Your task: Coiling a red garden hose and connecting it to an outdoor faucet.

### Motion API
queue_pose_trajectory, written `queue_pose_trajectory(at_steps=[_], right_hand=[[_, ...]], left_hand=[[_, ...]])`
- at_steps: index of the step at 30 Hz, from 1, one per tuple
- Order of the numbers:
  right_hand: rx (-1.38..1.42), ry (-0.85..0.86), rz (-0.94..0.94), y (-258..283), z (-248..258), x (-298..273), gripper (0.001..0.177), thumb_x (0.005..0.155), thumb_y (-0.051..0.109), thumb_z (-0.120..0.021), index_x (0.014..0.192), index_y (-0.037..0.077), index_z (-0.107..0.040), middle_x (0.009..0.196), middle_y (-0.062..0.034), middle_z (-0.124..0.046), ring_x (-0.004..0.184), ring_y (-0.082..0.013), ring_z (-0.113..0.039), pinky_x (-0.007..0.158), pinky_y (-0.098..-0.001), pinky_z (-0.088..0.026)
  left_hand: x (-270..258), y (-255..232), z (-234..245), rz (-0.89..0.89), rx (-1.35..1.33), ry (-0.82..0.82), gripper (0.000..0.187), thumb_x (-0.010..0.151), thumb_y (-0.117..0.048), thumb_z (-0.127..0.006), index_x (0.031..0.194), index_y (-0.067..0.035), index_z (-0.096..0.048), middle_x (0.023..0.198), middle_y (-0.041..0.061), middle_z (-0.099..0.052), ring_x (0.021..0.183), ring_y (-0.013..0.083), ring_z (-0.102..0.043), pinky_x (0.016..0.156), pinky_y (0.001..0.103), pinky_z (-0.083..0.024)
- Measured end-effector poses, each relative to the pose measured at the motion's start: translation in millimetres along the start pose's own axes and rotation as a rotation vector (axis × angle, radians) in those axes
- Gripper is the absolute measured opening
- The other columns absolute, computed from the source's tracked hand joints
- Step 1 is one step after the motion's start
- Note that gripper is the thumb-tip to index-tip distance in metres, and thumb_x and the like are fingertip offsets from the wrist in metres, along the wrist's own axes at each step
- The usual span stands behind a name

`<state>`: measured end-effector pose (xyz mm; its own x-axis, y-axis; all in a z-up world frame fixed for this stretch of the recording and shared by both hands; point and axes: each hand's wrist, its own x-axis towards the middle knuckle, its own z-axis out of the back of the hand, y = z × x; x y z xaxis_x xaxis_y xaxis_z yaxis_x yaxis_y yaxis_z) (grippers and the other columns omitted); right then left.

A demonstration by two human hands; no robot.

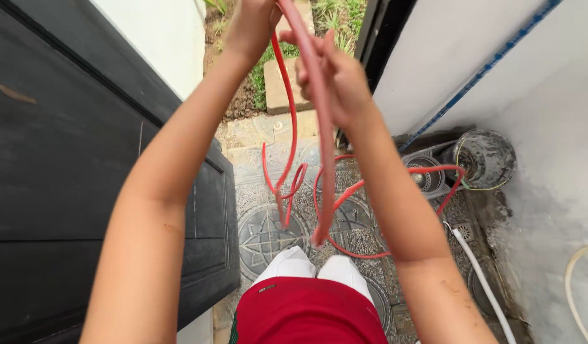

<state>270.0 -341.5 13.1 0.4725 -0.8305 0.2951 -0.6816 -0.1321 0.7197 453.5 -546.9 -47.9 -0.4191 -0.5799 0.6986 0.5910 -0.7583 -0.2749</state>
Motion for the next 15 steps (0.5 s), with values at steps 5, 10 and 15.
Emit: queue_pose_trajectory(at_steps=[5, 10, 15], right_hand=[[0.058, -0.341, -0.332, 2.3, 18.1, 23.3, 0.045, 0.113, 0.028, -0.037, 0.139, -0.007, -0.047, 0.082, -0.0054, -0.054, 0.068, -0.0141, -0.059, 0.072, -0.0338, -0.063], [-0.303, -0.392, -0.337, 44.0, 57.8, -4.3, 0.018, 0.109, 0.02, -0.045, 0.117, 0.006, -0.053, 0.068, 0.0069, -0.039, 0.048, -0.0008, -0.028, 0.036, -0.019, -0.021], [-0.58, -0.394, -0.189, 151.6, 27.0, -57.6, 0.032, 0.114, 0.038, -0.045, 0.119, 0.009, -0.057, 0.06, 0.0091, -0.032, 0.043, 0.0003, -0.019, 0.036, -0.0185, -0.015]], left_hand=[[-67.5, -19.6, -8.3, 0.02, -0.074, -0.184, 0.038, 0.097, -0.006, -0.078, 0.13, -0.011, -0.059, 0.118, 0.015, -0.061, 0.111, 0.0333, -0.064, 0.094, 0.043, -0.056], [-188.2, 7.7, -77.8, 0.552, -0.073, -0.057, 0.116, 0.074, -0.022, -0.098, 0.157, -0.02, -0.016, 0.146, 0.021, -0.029, 0.138, 0.0456, -0.037, 0.116, 0.055, -0.034], [-284.8, 51.9, -163.3, 0.842, -0.152, 0.417, 0.125, 0.063, -0.036, -0.099, 0.155, -0.019, -0.018, 0.151, 0.024, -0.032, 0.14, 0.0465, -0.034, 0.116, 0.055, -0.031]])
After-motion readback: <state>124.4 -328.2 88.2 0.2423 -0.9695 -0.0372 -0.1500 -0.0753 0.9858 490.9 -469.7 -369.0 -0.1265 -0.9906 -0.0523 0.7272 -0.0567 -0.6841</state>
